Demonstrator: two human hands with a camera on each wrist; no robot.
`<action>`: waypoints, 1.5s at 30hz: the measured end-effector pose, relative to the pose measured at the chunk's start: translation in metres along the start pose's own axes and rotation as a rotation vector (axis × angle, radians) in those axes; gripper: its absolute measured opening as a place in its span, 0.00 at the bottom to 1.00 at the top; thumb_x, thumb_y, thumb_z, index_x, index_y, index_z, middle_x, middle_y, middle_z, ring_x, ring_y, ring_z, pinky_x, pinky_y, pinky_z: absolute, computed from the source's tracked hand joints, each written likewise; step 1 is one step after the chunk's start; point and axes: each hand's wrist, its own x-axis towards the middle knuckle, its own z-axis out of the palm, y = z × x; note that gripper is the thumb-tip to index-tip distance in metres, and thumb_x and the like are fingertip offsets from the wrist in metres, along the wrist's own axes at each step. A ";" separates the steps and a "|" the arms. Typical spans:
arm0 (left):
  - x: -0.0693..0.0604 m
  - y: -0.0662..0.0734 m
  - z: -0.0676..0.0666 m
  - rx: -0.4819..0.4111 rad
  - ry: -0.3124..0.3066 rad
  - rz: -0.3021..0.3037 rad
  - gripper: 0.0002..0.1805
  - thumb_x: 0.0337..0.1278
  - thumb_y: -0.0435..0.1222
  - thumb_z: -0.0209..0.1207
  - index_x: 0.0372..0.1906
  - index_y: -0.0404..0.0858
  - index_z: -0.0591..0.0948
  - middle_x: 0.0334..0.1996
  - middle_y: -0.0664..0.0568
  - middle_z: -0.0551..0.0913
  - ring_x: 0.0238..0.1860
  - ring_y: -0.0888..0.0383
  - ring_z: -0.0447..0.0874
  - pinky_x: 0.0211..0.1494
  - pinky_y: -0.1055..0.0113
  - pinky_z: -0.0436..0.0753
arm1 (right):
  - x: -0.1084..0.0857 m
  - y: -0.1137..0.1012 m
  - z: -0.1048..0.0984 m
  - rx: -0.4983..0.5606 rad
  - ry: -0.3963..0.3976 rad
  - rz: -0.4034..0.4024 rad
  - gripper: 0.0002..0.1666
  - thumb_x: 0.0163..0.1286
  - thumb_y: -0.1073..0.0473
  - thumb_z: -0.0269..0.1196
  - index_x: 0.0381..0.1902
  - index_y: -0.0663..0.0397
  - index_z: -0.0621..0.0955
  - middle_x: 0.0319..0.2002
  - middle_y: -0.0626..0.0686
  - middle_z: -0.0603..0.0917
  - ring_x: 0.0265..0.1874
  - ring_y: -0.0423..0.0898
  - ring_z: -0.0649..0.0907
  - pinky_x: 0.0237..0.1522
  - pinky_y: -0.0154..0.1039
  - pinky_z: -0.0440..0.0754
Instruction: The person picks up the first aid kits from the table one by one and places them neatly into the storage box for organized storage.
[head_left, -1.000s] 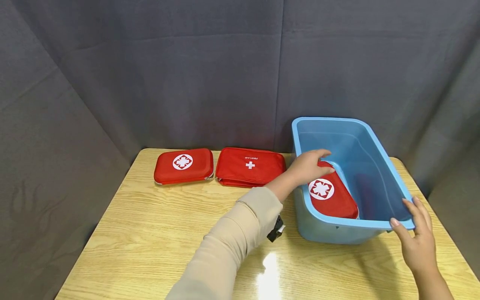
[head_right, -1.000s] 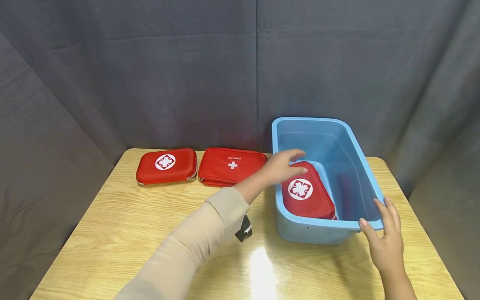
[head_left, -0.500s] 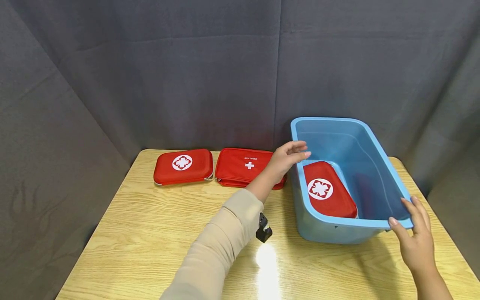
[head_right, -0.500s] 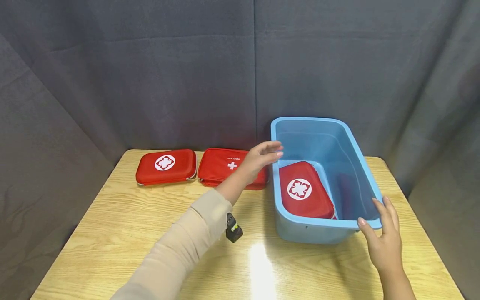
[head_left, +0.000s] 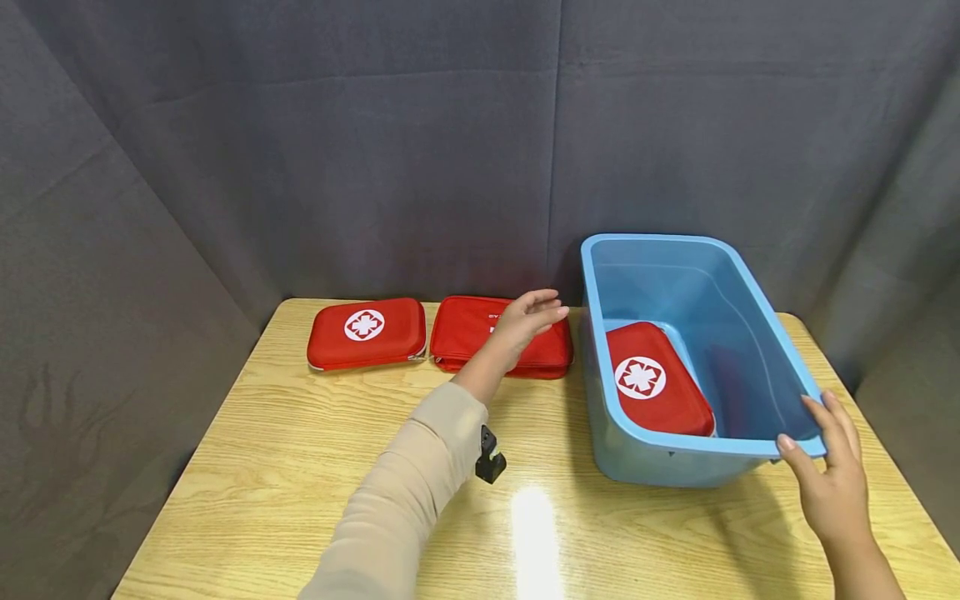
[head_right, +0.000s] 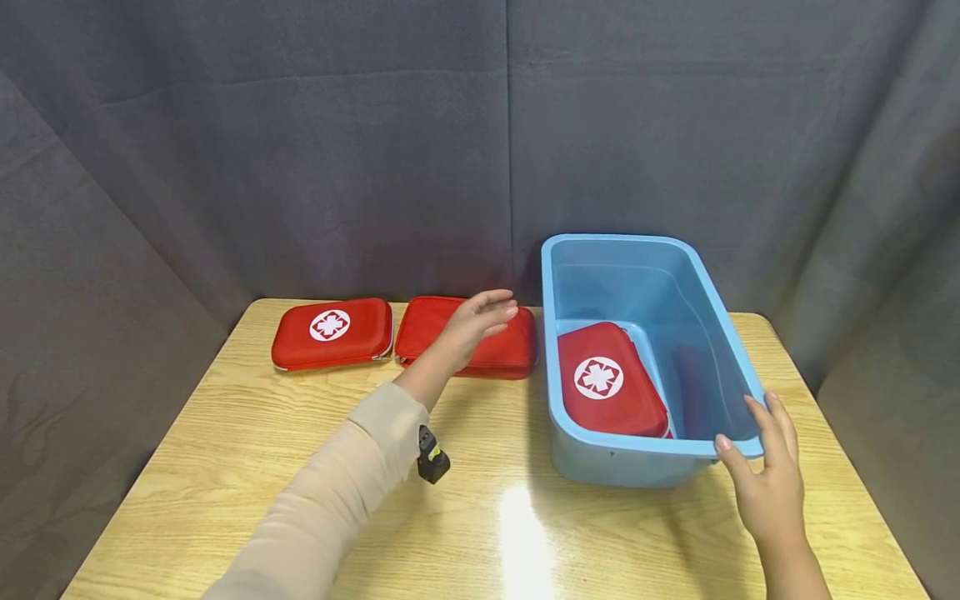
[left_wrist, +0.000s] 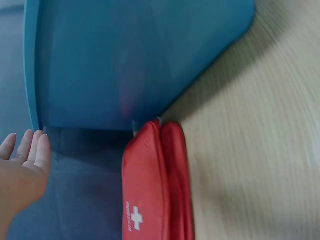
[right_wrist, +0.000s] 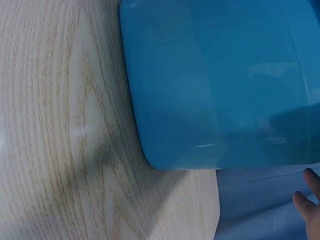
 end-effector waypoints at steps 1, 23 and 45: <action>-0.001 -0.001 -0.002 0.009 0.000 -0.015 0.25 0.51 0.33 0.56 0.55 0.33 0.66 0.52 0.44 0.70 0.50 0.54 0.70 0.53 0.67 0.68 | 0.000 0.000 0.000 -0.001 0.000 -0.001 0.31 0.59 0.66 0.52 0.61 0.59 0.60 0.65 0.44 0.50 0.63 0.40 0.47 0.60 0.46 0.42; -0.012 -0.031 -0.052 0.100 0.204 -0.148 0.32 0.48 0.38 0.58 0.59 0.33 0.62 0.55 0.39 0.65 0.53 0.49 0.66 0.55 0.54 0.65 | 0.000 0.002 -0.003 0.004 0.014 0.015 0.31 0.58 0.68 0.52 0.61 0.58 0.61 0.64 0.44 0.51 0.62 0.39 0.48 0.57 0.33 0.44; -0.032 -0.054 -0.093 0.138 0.472 -0.188 0.40 0.46 0.41 0.60 0.62 0.32 0.54 0.60 0.39 0.58 0.59 0.47 0.57 0.58 0.56 0.61 | -0.001 -0.002 -0.001 -0.007 0.025 0.015 0.30 0.58 0.68 0.53 0.60 0.59 0.62 0.64 0.43 0.52 0.61 0.35 0.49 0.55 0.24 0.48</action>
